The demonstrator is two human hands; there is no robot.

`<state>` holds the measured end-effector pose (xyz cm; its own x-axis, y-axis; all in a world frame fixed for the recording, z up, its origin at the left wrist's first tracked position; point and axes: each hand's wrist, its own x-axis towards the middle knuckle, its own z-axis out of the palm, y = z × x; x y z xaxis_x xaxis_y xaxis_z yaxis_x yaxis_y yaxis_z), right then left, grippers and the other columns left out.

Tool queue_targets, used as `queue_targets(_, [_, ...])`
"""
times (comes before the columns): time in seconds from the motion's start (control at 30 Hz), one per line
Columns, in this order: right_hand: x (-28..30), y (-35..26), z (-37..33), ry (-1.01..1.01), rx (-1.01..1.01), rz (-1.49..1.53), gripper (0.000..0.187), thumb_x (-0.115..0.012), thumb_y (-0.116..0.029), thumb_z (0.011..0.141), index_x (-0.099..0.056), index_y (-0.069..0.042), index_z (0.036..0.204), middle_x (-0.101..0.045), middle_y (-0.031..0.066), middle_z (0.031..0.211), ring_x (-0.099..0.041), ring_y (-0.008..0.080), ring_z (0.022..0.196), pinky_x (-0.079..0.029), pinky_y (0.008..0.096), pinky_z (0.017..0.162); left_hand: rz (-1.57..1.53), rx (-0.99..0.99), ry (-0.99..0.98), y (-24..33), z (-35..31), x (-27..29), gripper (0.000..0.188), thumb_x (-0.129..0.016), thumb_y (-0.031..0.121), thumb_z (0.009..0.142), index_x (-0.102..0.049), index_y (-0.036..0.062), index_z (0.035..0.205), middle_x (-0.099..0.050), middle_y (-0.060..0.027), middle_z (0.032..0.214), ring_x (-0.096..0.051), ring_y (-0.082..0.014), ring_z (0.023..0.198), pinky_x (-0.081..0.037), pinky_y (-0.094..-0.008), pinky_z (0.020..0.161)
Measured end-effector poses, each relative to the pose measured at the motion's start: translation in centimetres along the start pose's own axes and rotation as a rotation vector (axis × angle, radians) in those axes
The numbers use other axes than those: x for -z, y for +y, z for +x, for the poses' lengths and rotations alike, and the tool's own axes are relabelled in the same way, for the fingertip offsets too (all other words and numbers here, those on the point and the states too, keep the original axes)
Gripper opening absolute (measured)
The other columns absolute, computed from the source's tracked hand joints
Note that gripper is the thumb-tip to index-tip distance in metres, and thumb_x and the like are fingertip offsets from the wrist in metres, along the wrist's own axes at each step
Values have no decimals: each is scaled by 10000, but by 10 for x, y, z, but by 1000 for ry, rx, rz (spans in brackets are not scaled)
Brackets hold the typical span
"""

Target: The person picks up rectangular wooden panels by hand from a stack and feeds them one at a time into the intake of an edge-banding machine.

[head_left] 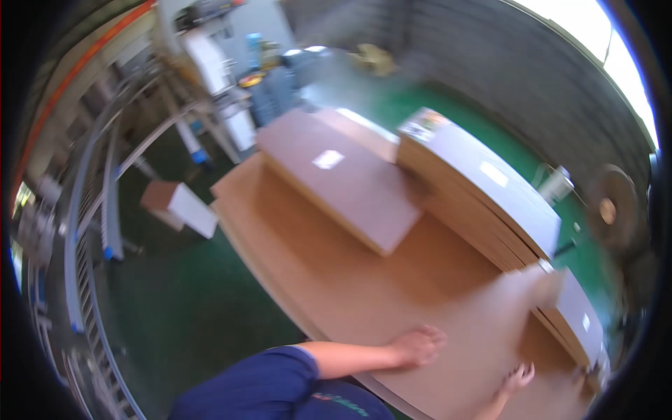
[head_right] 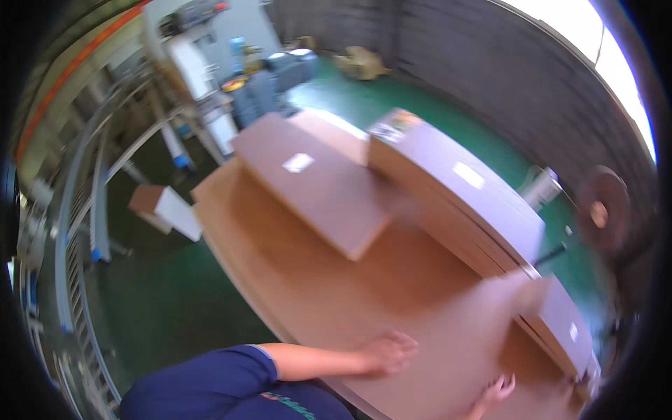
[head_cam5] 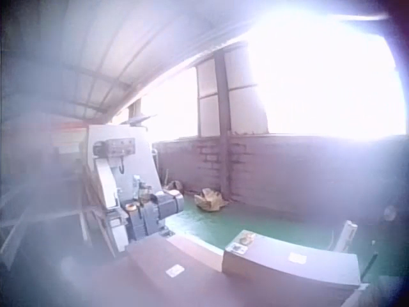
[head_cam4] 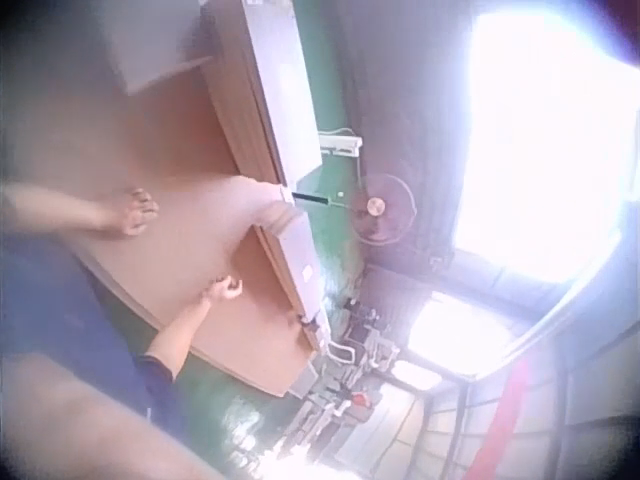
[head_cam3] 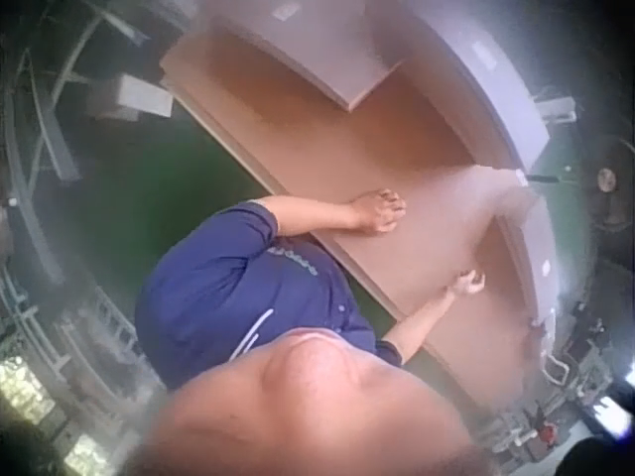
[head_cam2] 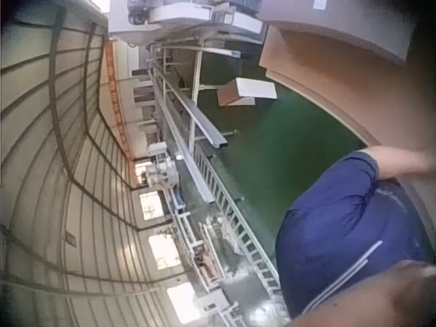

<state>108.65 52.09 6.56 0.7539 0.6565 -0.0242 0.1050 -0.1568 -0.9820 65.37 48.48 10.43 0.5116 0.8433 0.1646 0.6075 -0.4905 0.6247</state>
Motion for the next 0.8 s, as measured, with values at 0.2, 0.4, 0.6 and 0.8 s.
queue_targets(0.2, [-11,22,-126,-14,274,-326,349,-583,-160,991,-591,-21,1311,-642,114,1054,-583,219,831,-493,349,706,-266,-80,167,-15,-16,-11,351,-681,211,875,-620,18,1162,-572,-149,1275,-503,-349,1232,-398,-458,1094])
queue_targets(0.4, [-79,-12,-224,-92,425,-396,346,-638,-225,973,-642,36,1199,-676,198,1045,-624,335,905,-516,435,804,-228,-37,64,-63,-140,73,433,-662,203,895,-587,16,1279,-553,-167,1380,-497,-368,1304,-420,-477,1111])
queue_targets(0.6, [-166,-41,-256,-248,711,-373,406,-693,-291,955,-692,93,1086,-710,283,1035,-665,452,978,-539,522,901,165,250,529,-151,-326,174,407,-655,236,914,-623,42,1270,-603,-150,1364,-571,-361,1235,-428,-476,1092])
queue_targets(0.8, [-241,-39,-242,-264,1228,-831,416,-687,-290,956,-673,71,1163,-711,218,1097,-688,391,971,-572,472,830,256,1022,1073,-180,-451,195,410,-703,251,891,-593,23,1213,-631,-176,1216,-589,-377,1146,-485,-487,975])
